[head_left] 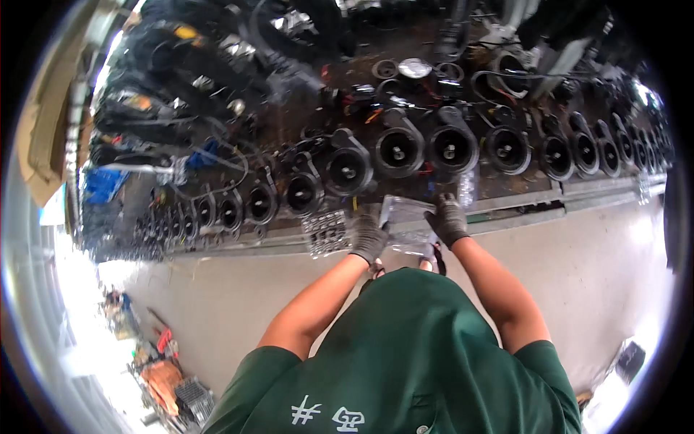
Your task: The person walks along an assembly line, removes mechanical seal components from plastic packaging, and installs them one by one into pump housings by hand.
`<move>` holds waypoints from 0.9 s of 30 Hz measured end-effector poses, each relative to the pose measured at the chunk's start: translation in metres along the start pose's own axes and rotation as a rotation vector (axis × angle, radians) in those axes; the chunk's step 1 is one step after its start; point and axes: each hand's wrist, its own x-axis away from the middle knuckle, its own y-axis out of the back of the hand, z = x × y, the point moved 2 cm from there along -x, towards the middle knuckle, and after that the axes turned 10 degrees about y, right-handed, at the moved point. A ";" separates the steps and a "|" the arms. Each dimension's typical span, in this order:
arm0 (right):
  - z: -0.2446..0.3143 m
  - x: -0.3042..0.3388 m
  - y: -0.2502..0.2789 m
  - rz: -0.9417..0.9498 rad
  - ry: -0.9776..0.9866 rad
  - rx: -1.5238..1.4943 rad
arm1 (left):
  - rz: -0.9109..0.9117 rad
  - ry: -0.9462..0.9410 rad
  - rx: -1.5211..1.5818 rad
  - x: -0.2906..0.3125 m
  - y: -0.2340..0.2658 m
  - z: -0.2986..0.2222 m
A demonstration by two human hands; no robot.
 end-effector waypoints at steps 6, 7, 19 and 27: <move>0.031 0.016 0.013 0.150 0.275 0.267 | 0.212 -0.206 -0.288 0.030 -0.009 0.001; 0.031 0.013 0.011 0.154 0.295 0.267 | 0.187 -0.215 -0.283 0.026 -0.013 0.004; 0.030 0.004 0.001 0.123 0.143 0.301 | -0.162 -0.018 0.225 0.050 0.049 0.130; 0.072 0.026 0.011 -0.072 0.144 0.414 | -0.108 0.101 0.068 0.014 0.066 0.261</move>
